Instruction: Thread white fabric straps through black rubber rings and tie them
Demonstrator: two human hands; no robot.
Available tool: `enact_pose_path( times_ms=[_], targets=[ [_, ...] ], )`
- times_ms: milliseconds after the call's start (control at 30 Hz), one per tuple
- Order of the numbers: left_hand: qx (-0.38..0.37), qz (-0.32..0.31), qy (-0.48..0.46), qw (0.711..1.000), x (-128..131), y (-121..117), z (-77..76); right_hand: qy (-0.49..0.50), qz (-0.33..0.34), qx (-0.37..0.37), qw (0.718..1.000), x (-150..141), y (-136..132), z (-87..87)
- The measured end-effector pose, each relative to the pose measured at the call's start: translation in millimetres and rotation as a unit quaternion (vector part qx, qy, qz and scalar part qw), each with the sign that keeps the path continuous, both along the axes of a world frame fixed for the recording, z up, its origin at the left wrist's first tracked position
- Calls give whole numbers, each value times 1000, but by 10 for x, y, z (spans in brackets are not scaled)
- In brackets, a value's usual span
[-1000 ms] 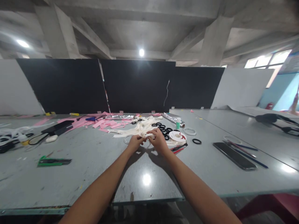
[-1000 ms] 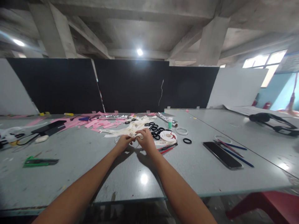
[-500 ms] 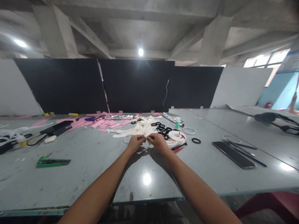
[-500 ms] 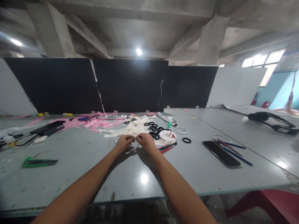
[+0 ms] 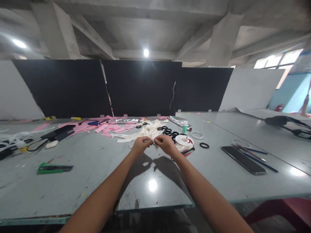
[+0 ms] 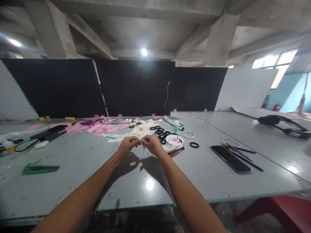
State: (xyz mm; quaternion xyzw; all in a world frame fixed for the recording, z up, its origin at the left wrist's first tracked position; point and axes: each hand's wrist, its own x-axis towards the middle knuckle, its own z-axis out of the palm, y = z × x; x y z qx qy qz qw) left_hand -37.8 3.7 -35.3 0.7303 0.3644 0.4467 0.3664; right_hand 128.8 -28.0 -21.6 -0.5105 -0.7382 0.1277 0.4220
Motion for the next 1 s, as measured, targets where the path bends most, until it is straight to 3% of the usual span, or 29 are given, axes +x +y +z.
enact_pose_path(
  times_ms=[133,233,333,467,667,1000],
  targets=[
    [-6,-40,-58,998,2,-433,440,128,34,2,991,-32,-467,354],
    [-10,-71,-93,993,-16,-888,589,234,52,6,971,-85,-914,447],
    [-40,-69,-91,993,-48,-1290,542,304,57,-42,950,-147,-1255,366],
    [-58,-6,-56,997,-111,-1603,384,361,102,-101,921,-229,-1471,190],
    [-79,-1,-34,996,-188,-1737,293,402,122,-141,897,-299,-1588,104],
    [-101,16,-39,994,-241,-1905,277,373,111,-119,913,-335,-1762,125]
  ],
)
